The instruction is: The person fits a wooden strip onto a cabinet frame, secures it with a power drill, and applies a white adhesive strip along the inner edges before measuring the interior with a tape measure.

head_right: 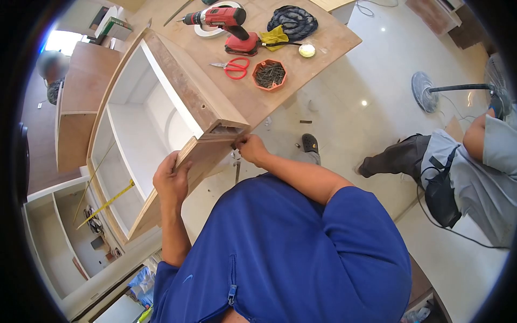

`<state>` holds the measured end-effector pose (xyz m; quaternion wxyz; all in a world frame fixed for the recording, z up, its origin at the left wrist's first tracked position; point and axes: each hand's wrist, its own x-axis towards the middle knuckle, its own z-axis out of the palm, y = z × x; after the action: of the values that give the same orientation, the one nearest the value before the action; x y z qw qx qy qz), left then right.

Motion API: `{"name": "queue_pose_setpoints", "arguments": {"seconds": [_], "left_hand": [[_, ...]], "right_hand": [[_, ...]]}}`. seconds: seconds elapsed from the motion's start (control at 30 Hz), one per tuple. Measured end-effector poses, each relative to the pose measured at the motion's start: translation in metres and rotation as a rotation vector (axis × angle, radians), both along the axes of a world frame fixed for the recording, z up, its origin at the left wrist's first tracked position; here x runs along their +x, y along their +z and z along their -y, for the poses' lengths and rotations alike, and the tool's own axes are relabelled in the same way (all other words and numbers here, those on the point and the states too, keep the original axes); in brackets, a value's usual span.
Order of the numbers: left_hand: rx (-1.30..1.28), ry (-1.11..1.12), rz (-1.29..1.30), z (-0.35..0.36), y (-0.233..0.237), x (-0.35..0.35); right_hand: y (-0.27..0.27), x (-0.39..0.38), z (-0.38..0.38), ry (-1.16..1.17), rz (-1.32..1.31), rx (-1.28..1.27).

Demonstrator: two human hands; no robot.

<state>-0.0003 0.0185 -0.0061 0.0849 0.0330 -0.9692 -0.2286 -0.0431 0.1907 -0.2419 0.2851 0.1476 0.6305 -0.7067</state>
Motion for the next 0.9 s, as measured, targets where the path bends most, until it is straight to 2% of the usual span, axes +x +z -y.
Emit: {"name": "queue_pose_setpoints", "arguments": {"seconds": [0.17, 0.37, 0.47, 0.67, 0.77, 0.83, 0.9], "left_hand": [[-0.102, -0.026, 0.043, -0.003, 0.004, -0.003], [-0.19, -0.128, -0.03, -0.003, 0.005, -0.005], [-0.229, -0.122, -0.045, -0.001, 0.0, -0.004], [-0.118, -0.008, -0.057, -0.006, -0.001, -0.002], [-0.085, -0.006, -0.028, -0.003, -0.001, -0.003], [-0.082, -0.006, -0.037, -0.001, -0.002, -0.004], [-0.068, -0.012, -0.061, 0.0, -0.001, -0.007]], "right_hand": [[0.004, 0.0, 0.0, -0.02, -0.015, 0.015], [-0.001, -0.001, -0.003, -0.011, 0.015, -0.001], [0.007, -0.004, -0.008, 0.074, 0.007, 0.089], [0.02, -0.007, -0.024, 0.223, -0.271, 0.205], [0.021, -0.016, -0.029, 0.334, -0.136, 0.218], [0.016, -0.021, -0.033, 0.433, -0.412, 0.395], [0.014, -0.02, -0.029, 0.257, -0.715, 0.353]]}}
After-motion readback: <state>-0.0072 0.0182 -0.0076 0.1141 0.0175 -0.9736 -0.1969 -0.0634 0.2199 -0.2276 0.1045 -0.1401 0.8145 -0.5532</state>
